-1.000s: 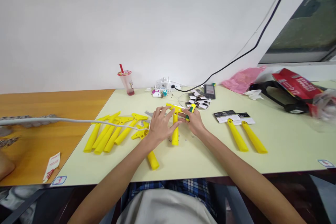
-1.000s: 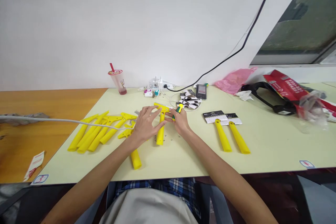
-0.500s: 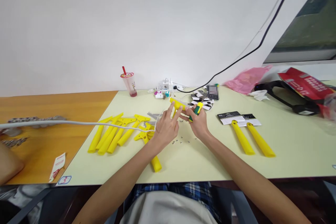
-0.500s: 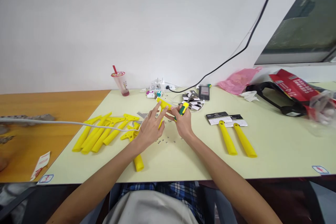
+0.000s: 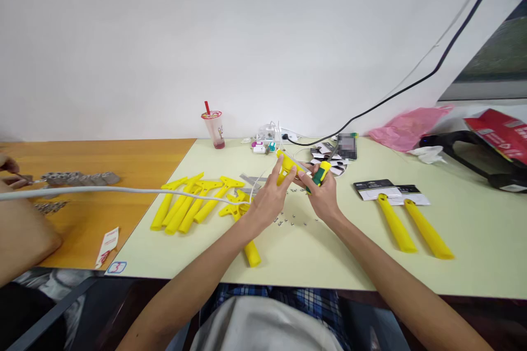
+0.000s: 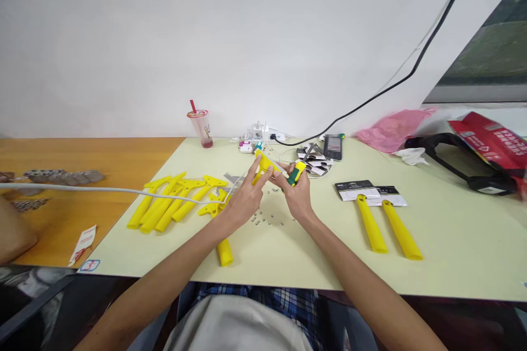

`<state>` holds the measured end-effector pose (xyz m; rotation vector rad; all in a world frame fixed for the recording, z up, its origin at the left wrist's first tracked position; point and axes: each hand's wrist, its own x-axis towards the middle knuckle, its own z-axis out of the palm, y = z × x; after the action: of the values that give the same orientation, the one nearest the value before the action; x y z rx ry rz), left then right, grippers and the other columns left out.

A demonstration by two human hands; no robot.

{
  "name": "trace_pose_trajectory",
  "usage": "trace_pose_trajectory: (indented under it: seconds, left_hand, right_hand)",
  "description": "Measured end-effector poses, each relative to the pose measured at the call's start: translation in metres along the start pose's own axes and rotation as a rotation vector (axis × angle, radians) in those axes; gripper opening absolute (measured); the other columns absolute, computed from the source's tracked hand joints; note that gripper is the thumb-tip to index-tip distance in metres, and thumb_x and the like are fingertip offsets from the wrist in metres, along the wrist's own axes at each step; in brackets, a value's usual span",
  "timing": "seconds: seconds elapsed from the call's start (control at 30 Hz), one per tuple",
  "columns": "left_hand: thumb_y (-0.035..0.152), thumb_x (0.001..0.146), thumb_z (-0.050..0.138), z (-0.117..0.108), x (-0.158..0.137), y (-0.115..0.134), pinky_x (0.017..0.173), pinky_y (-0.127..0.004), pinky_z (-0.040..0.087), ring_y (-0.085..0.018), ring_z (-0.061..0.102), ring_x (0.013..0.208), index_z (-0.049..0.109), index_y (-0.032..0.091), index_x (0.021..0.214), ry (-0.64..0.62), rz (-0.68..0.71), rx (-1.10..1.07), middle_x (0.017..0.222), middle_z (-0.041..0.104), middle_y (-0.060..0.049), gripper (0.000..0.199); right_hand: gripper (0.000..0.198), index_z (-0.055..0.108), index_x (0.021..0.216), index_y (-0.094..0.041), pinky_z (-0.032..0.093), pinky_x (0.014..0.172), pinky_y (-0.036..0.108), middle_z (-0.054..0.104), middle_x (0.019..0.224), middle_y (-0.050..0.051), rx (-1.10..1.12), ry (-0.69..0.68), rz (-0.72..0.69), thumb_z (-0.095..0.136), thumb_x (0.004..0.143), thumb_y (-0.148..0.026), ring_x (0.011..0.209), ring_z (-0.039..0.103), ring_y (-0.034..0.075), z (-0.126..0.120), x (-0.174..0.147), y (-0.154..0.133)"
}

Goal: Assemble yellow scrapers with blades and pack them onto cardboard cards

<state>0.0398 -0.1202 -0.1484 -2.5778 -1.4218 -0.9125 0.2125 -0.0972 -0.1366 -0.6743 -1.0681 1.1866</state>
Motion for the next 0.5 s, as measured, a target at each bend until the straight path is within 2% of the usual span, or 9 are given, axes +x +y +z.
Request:
trace_pose_trajectory:
  seconds: [0.1, 0.23, 0.33, 0.4, 0.5]
  left_hand:
    - [-0.002, 0.099, 0.037, -0.003, 0.000, 0.000, 0.072, -0.035, 0.064, -0.031, 0.073, 0.126, 0.034, 0.028, 0.173, -0.012, -0.035, -0.050, 0.186, 0.010, -0.021, 0.080]
    - [0.005, 0.103, 0.042, -0.010, 0.000, 0.003, 0.084, -0.040, 0.064, -0.029, 0.075, 0.122, 0.045, 0.031, 0.168, 0.088, -0.107, -0.334, 0.186, 0.015, -0.018, 0.071]
    - [0.015, 0.103, 0.053, -0.020, 0.004, 0.006, 0.084, -0.037, 0.064, -0.027, 0.076, 0.117, 0.051, 0.034, 0.163, 0.257, -0.223, -0.749, 0.185, 0.021, -0.014, 0.063]
    - [0.021, 0.099, 0.065, -0.029, 0.009, 0.006, 0.077, -0.033, 0.064, -0.027, 0.077, 0.114, 0.053, 0.035, 0.159, 0.336, -0.354, -1.094, 0.180, 0.033, -0.012, 0.063]
    - [0.018, 0.086, 0.078, -0.043, 0.015, -0.002, 0.072, -0.026, 0.061, -0.023, 0.078, 0.107, 0.054, 0.032, 0.153, 0.294, -0.579, -1.571, 0.158, 0.059, -0.011, 0.072]
  right_hand:
    - [0.052, 0.049, 0.098, -0.028, 0.071, 0.099, 0.051, 0.075, 0.126, 0.003, 0.012, -0.042, -0.043, 0.094, 0.085, -0.048, 0.121, 0.077, 0.028, -0.003, 0.001, 0.005]
    - [0.044, 0.050, 0.097, -0.027, 0.070, 0.098, 0.048, 0.074, 0.114, 0.001, 0.030, -0.060, -0.072, 0.089, 0.092, -0.047, 0.112, 0.081, 0.026, -0.003, 0.001, 0.005]
    - [0.043, 0.054, 0.097, -0.026, 0.070, 0.085, 0.041, 0.074, 0.112, 0.004, -0.022, -0.042, -0.086, 0.081, 0.096, -0.060, 0.100, 0.081, 0.025, -0.004, 0.004, 0.004]
    - [0.046, 0.057, 0.095, -0.026, 0.065, 0.069, 0.034, 0.072, 0.099, 0.004, -0.085, -0.005, -0.060, 0.075, 0.098, -0.068, 0.080, 0.076, 0.020, -0.008, 0.008, 0.004]
    - [0.052, 0.054, 0.086, -0.025, 0.047, 0.047, 0.027, 0.057, 0.076, -0.003, -0.104, 0.045, 0.017, 0.067, 0.099, -0.074, 0.049, 0.051, 0.010, -0.016, 0.015, 0.006]
